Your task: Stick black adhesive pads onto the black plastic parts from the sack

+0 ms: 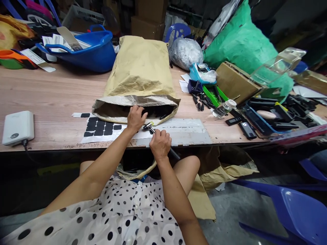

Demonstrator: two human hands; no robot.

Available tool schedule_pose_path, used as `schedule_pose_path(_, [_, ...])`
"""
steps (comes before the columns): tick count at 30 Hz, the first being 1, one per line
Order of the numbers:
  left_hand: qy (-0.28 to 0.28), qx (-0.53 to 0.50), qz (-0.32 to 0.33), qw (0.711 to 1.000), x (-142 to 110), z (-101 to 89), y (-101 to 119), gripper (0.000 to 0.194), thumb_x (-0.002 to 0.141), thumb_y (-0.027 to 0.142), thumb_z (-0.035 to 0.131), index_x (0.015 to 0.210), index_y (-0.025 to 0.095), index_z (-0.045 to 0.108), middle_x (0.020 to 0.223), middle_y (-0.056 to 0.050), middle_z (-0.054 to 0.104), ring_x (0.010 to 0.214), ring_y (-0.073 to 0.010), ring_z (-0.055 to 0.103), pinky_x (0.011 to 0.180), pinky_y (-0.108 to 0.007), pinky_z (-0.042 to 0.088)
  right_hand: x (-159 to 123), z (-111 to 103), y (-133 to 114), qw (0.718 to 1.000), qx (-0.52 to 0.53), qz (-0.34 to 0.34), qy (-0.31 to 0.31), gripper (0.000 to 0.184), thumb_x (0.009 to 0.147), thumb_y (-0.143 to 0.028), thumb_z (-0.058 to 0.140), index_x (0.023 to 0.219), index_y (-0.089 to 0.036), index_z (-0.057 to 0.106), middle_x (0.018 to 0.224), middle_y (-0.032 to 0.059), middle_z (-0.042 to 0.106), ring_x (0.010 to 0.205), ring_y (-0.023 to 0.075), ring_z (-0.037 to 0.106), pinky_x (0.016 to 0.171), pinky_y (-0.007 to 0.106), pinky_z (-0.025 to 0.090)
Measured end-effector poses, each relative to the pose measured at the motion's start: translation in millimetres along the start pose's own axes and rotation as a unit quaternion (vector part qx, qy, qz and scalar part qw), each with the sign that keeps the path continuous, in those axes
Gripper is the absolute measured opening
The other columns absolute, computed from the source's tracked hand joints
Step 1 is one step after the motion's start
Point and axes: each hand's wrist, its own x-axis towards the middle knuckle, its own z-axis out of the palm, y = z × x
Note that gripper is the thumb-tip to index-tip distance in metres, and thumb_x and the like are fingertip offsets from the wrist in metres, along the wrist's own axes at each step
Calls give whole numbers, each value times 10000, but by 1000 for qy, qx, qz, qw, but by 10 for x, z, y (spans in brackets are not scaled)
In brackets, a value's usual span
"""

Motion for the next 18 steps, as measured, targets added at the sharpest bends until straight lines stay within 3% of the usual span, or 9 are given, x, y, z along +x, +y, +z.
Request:
schedule_pose_path(3, [-37, 43, -43, 997, 196, 103, -52, 80, 877, 238, 661, 933, 182, 661, 1134, -137, 620, 1134, -313, 545, 939, -405, 460, 2, -1, -8, 1000, -2, 0, -5, 170, 951, -249, 519, 1045, -200, 653, 928, 86, 574, 871, 241, 457, 711, 335, 293])
schedule_pose_path(7, [-32, 54, -34, 997, 155, 70, -109, 54, 892, 235, 639, 926, 197, 656, 1099, -120, 630, 1115, -311, 541, 911, -405, 455, 6, 2, -14, 1000, 0, 4, -7, 170, 954, -252, 520, 1045, -201, 654, 929, 86, 575, 871, 243, 461, 700, 334, 293])
schedule_pose_path(14, [-5, 48, 12, 999, -339, -244, -219, 145, 950, 314, 575, 1008, 227, 676, 1033, -103, 652, 1019, -297, 555, 860, -409, 452, 28, 39, 33, 999, 45, 23, -8, 217, 965, -244, 491, 1069, -206, 678, 939, 89, 605, 869, 245, 497, 699, 328, 335])
schedule_pose_path(18, [-42, 38, 38, 998, -623, -232, -295, 107, 920, 299, 621, 933, 222, 694, 966, -90, 654, 979, -283, 565, 842, -403, 463, 90, 55, 139, 986, 154, 59, 1, 264, 966, -226, 446, 1086, -207, 680, 977, 87, 621, 886, 231, 547, 753, 323, 410])
